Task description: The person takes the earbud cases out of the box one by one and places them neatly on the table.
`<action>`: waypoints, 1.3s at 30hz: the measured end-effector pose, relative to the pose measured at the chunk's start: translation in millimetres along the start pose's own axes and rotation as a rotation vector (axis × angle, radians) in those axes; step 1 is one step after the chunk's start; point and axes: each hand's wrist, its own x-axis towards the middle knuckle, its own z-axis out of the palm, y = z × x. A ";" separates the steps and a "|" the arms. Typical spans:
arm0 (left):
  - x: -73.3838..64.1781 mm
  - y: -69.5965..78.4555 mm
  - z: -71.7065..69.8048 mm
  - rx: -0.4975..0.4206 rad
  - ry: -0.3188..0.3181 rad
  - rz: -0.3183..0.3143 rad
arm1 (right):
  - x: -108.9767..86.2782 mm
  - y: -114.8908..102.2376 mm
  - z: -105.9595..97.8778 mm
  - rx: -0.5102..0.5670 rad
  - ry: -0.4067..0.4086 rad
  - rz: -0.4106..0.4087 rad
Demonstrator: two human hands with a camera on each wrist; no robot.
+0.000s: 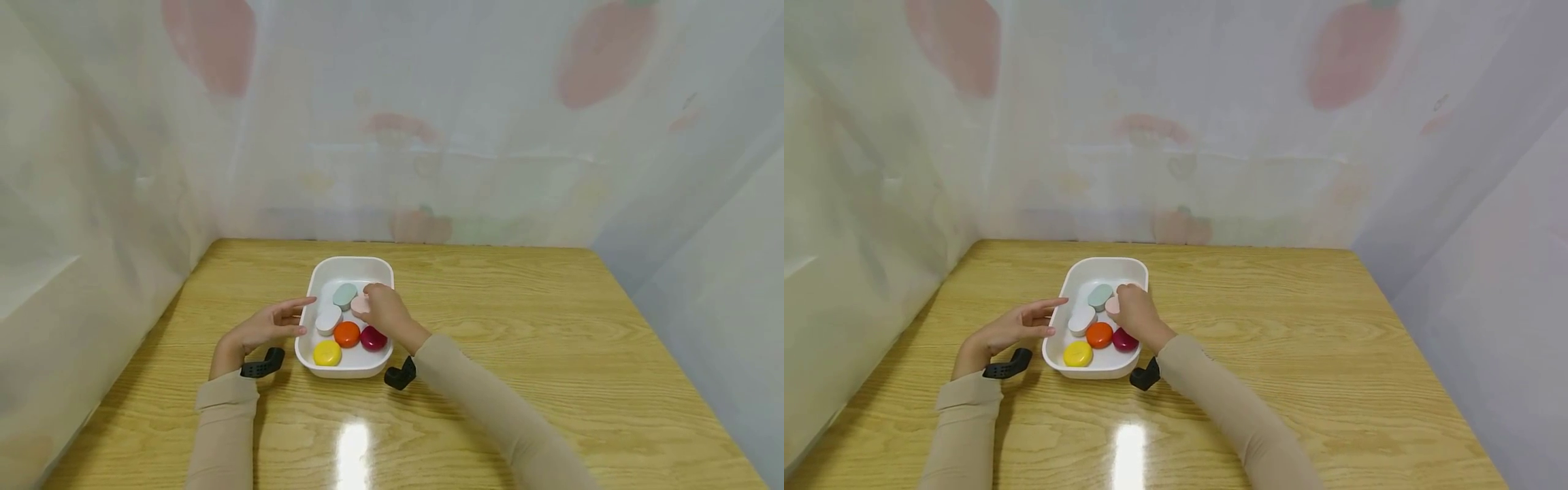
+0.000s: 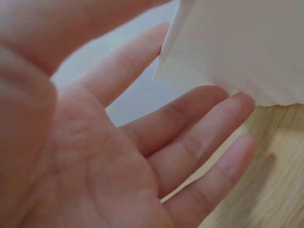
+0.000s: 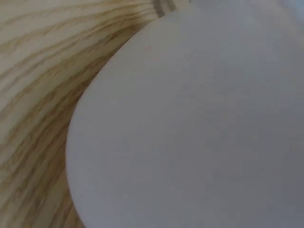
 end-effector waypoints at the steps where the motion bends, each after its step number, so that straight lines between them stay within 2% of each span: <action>1: 0.2 0.2 0.4 0.002 0.001 0.000 | -0.1 -0.3 0.4 -0.013 -0.005 0.007; 12: -1.0 -2.6 -0.5 0.008 0.001 -0.017 | 1.9 -2.1 8.3 -0.166 -0.016 -0.011; 19: -0.8 -3.0 -1.3 0.000 -0.007 -0.007 | 3.0 -3.5 11.4 -0.313 -0.017 -0.014; 25: 0.4 -3.3 -1.4 0.006 -0.004 -0.014 | 2.4 -3.5 11.1 -0.307 -0.011 -0.028; 29: 1.6 -3.4 -1.1 0.002 -0.010 -0.009 | 0.6 -1.2 9.3 -0.218 0.001 -0.047; 32: 2.3 -4.3 -1.6 -0.007 -0.018 -0.008 | -0.9 1.8 6.7 -0.098 0.011 -0.081; 39: 1.4 -6.6 -3.4 0.007 -0.015 -0.010 | -5.5 16.8 -0.6 0.398 0.017 -0.155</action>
